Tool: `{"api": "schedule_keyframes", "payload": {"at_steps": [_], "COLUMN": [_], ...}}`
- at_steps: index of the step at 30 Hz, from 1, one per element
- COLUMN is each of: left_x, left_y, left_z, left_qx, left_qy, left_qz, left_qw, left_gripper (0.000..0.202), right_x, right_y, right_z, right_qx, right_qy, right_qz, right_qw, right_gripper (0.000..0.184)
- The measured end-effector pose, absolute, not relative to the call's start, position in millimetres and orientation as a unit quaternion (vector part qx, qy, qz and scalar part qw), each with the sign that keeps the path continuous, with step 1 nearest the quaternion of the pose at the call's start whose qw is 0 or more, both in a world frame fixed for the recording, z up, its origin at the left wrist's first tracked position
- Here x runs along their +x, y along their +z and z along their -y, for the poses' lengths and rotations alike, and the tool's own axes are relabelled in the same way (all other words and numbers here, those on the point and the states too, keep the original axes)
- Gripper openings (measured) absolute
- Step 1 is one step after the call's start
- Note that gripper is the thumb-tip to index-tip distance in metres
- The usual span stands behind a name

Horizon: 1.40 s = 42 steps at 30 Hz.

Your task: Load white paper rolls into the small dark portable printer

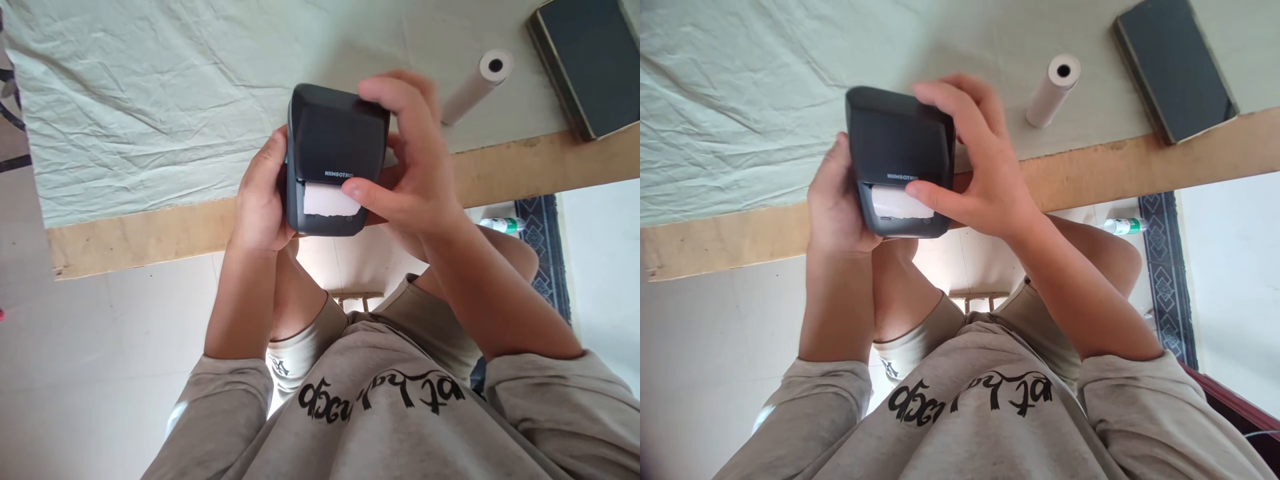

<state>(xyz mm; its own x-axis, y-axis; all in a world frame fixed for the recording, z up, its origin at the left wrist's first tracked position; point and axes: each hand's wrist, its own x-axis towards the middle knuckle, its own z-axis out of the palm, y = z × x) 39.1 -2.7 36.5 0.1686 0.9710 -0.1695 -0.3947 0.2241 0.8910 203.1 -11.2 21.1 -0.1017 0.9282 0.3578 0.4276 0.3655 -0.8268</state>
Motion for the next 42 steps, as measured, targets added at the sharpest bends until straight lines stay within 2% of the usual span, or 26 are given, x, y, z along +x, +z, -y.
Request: {"api": "schedule_keyframes", "payload": {"at_steps": [1,4,7,10,12,14,16,21,25,30,34,36,37,39,42], "left_x": [41.9,47.6,42.7,31.6,27.4,28.7,34.1,43.0,37.5,39.6,44.3,43.7,42.6,39.5,34.6], "left_y": [38.1,40.9,39.8,35.9,33.3,31.9,32.2,35.7,33.4,31.3,34.0,34.2,33.5,30.9,26.0], "left_z": [3.9,7.4,6.6,1.3,-1.8,-2.3,-0.2,4.9,2.1,1.8,3.3,3.4,3.2,2.3,0.2], "left_qx": [0.343,0.334,0.333,0.361,0.375,0.378,0.375,0.349,0.356,0.362,0.361,0.362,0.364,0.376,0.392], "left_qy": [0.516,0.529,0.525,0.470,0.451,0.459,0.479,0.527,0.507,0.512,0.517,0.525,0.526,0.522,0.509], "left_qz": [-0.397,-0.406,-0.421,-0.413,-0.417,-0.424,-0.427,-0.417,-0.395,-0.414,-0.426,-0.427,-0.425,-0.412,-0.381], "left_qw": [0.677,0.666,0.661,0.692,0.694,0.683,0.669,0.653,0.678,0.660,0.649,0.641,0.641,0.646,0.665], "left_gripper": [0.046,0.038,0.031,0.037,0.043,0.046,0.045,0.040,0.033,0.042,0.043,0.043,0.043,0.043,0.044], "right_x": [201.4,194.2,188.4,189.2,192.0,194.0,193.7,188.4,187.7,184.4,182.2,187.2,191.7,204.0,224.7], "right_y": [25.7,44.5,61.7,67.7,66.8,65.7,66.8,79.6,89.2,94.0,94.7,95.8,96.1,94.0,77.1], "right_z": [12.1,12.2,5.2,-4.4,-7.8,-7.9,-6.3,-2.5,-1.7,-6.2,-12.3,-10.9,-7.9,2.5,22.3], "right_qx": [-0.492,-0.520,-0.550,-0.523,-0.525,-0.540,-0.552,-0.596,-0.602,-0.598,-0.611,-0.601,-0.586,-0.547,-0.463], "right_qy": [0.233,0.147,0.140,0.129,0.096,0.076,0.088,0.095,0.096,0.123,0.136,0.135,0.143,0.196,0.389], "right_qz": [0.686,0.651,0.611,0.619,0.671,0.733,0.774,0.789,0.790,0.791,0.780,0.787,0.793,0.785,0.662], "right_qw": [0.483,0.533,0.552,0.572,0.515,0.407,0.298,0.114,0.066,0.017,-0.001,0.035,0.082,0.217,0.443], "right_gripper": [0.062,0.040,0.017,0.009,0.011,0.011,0.009,0.016,0.029,0.017,0.027,0.036,0.037,0.036,0.036]}}
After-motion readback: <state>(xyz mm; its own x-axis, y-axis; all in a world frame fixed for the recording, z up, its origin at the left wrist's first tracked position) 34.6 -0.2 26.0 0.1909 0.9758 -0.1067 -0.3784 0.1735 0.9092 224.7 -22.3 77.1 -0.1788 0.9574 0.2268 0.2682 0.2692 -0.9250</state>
